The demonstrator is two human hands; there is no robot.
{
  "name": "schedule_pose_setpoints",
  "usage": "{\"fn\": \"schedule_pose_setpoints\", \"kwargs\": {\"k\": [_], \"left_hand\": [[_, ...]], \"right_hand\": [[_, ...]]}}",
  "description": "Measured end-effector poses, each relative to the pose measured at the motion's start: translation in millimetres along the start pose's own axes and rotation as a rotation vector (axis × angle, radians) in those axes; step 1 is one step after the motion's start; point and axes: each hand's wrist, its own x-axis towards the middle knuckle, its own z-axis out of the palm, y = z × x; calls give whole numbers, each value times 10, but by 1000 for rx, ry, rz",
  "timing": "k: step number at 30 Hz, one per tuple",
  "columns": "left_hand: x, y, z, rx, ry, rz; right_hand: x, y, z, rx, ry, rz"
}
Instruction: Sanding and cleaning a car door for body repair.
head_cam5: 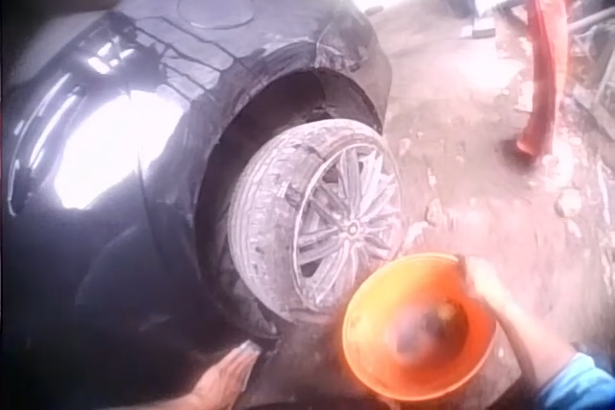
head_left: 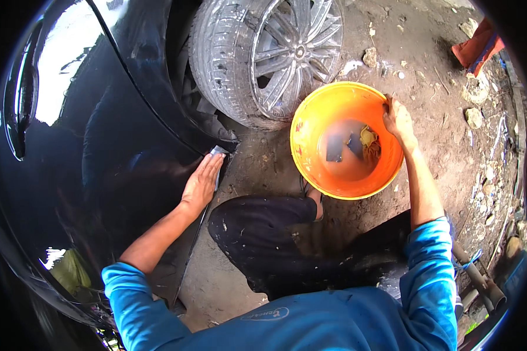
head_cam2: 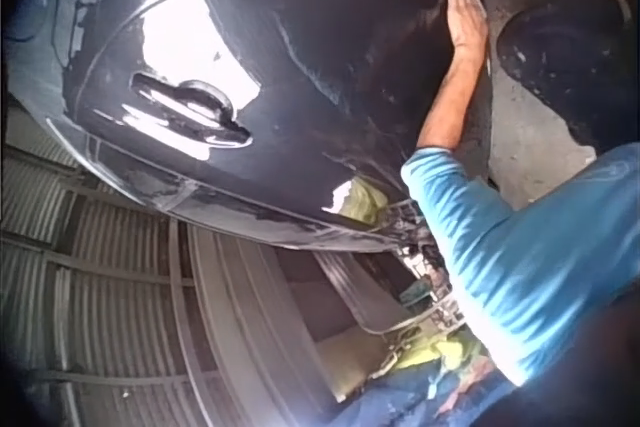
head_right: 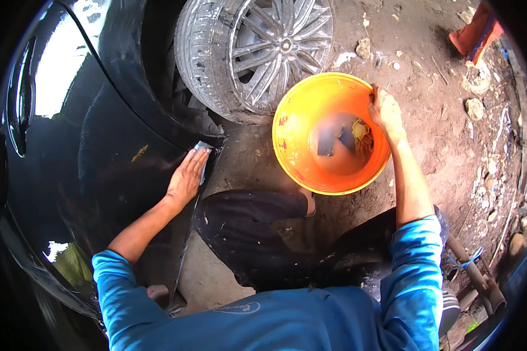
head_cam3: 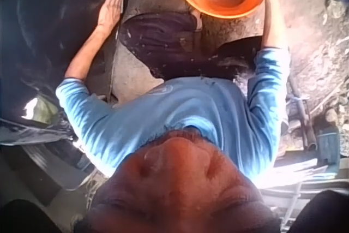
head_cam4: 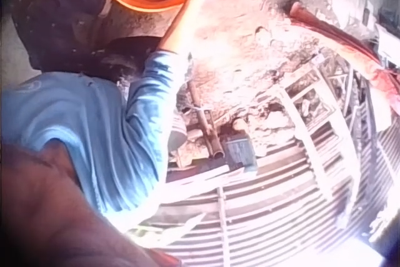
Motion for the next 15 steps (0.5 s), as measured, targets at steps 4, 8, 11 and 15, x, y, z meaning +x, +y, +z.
{"fn": "schedule_pose_setpoints", "kwargs": {"k": [4,8,11,15], "left_hand": [[423,300,113,174,-63,-12],[289,152,-68,50,-18,5],[-17,25,8,-14,39,-59],[406,234,-11,48,-52,-8]], "right_hand": [[98,-229,10,30,-107,42],[33,-80,-59,-20,58,4],[19,-188,-121,-66,75,-57],[95,-215,30,4,-7,7]]}}
